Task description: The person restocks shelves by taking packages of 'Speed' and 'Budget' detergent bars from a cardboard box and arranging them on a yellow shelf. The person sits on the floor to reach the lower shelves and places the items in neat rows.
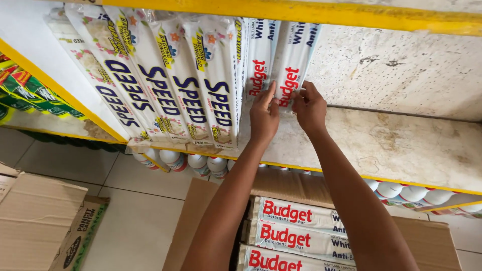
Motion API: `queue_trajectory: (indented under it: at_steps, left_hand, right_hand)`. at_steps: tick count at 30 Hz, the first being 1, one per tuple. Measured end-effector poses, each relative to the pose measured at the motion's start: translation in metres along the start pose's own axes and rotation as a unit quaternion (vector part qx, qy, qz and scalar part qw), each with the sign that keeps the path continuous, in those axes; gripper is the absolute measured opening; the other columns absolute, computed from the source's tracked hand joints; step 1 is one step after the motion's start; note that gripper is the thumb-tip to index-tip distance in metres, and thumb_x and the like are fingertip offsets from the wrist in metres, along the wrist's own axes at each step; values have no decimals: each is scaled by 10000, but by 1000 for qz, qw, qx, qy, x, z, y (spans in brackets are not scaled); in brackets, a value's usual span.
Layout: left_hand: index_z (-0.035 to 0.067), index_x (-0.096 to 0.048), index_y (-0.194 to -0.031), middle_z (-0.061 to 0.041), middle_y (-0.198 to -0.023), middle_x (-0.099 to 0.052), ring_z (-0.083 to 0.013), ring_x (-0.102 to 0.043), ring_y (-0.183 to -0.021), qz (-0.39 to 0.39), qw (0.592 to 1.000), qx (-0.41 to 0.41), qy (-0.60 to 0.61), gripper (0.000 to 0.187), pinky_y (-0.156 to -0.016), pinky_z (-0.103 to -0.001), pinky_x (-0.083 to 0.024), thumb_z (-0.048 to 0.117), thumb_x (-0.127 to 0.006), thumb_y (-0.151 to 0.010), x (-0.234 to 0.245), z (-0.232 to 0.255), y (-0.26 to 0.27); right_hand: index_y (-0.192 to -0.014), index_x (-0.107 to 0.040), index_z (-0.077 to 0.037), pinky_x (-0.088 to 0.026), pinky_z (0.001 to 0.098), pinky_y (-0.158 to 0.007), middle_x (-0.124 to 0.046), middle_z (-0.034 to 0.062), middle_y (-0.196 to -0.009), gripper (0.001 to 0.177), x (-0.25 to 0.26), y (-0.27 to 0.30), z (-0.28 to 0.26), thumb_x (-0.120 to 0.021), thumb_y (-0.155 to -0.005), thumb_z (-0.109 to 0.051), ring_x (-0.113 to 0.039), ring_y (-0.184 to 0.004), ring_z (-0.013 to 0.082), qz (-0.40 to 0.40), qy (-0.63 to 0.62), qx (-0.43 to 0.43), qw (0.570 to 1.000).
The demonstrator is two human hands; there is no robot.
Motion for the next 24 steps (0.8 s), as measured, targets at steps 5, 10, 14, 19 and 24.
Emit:
queue_trajectory:
  at_steps: [5,10,14,19,24]
  left_hand:
    - [139,-581,-1455,-160,-1399,-625,-284,-677,-1231,29,998,-40,27,479,-1011,-361,-576,-42,-560,-1012,-9,-22,7]
    - [104,-515,-1510,-204,-1507,-519,-367,-552,-1372,30,995,-86,-32,558,-1081,-405,-503,-91,-540,-988,-9,-17,17]
    - [62,-484,-1524,-214,-1541,-495,-388,-525,-1410,24,994,-91,-49,584,-1145,-434,-469,-102,-531,-965,-9,-17,17]
    - [54,-443,-1550,-253,-1479,-452,-425,-500,-1394,48,993,-57,-95,630,-1154,-473,-438,-80,-543,-942,-9,-30,17]
    - [58,-389,-1573,-287,-1510,-396,-461,-436,-1419,83,986,-74,-125,702,-1155,-492,-406,-84,-553,-906,1,-13,16]
  right_hand:
    - [-1261,-623,-62,-539,252,-611,-738,47,-919,246,-10,-14,16,-634,-1016,-57,-630,-686,70,19,-39,-15,999]
    - [-1256,-649,-56,-518,248,-625,-730,40,-906,244,-17,-21,23,-643,-1012,-52,-592,-693,74,27,-41,-38,998]
    - [-1232,-639,-15,-519,247,-652,-749,53,-939,215,-17,-25,34,-664,-1020,-40,-619,-744,86,37,-38,-9,999]
    - [-1210,-679,-20,-594,240,-802,-784,58,-1042,220,-15,-25,13,-722,-1002,-80,-734,-937,84,46,-40,23,998]
    - [-1050,-669,-46,-584,267,-696,-739,46,-973,165,-14,-25,17,-781,-932,-72,-697,-832,92,88,-44,-20,995]
Point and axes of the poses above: each hand's wrist, its own y-axis away from the middle knuckle, its own x-axis out of the back of the hand, z = x × y, the point moved 9 cm from there along -y, towards the middle knuckle
